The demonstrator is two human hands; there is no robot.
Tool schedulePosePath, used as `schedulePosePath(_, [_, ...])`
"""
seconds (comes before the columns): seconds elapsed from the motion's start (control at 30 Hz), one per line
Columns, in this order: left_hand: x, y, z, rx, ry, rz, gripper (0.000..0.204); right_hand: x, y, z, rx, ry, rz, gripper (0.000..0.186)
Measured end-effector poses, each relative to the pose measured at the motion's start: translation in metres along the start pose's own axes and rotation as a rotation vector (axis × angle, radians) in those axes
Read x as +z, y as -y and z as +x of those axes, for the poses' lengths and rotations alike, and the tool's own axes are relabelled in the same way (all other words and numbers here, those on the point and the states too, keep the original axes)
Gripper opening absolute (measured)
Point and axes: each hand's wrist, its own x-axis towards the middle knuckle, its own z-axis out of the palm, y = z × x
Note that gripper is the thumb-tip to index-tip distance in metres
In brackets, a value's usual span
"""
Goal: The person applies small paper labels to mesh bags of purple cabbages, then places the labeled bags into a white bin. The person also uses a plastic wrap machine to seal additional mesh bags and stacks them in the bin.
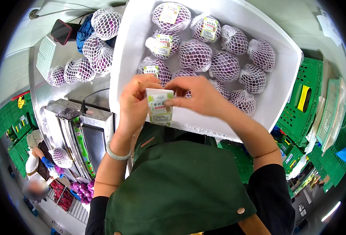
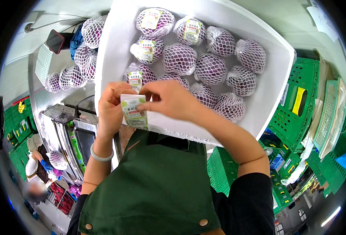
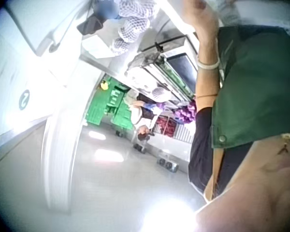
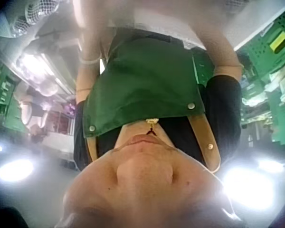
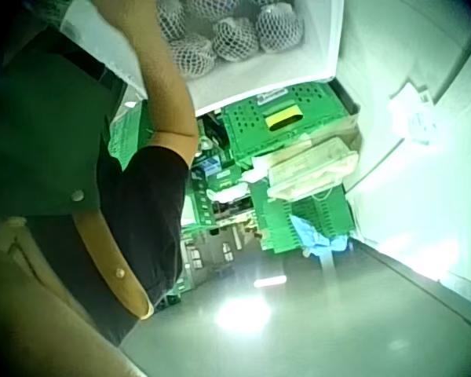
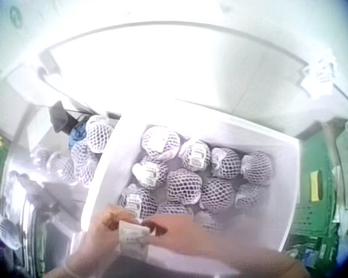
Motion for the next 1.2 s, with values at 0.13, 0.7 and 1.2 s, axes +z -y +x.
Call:
schedulePosePath(0.13, [-0.009,-0.005,-0.01,-0.172,0.165,0.408,0.008,0.013,0.005,-0.024,-0.03,-0.136,-0.006,0.031])
schedulePosePath(0.7, [-0.019,0.012,-0.027,0.051,0.068,0.055,0.024,-0.052,-0.127,0.019,-0.409,-0.394,-1.115,0.046])
schedulePosePath(1.2, [-0.015,-0.005,-0.066,0.029,0.102,0.232,0.027,0.011,0.031,-0.04,-0.019,-0.059,0.114,0.019])
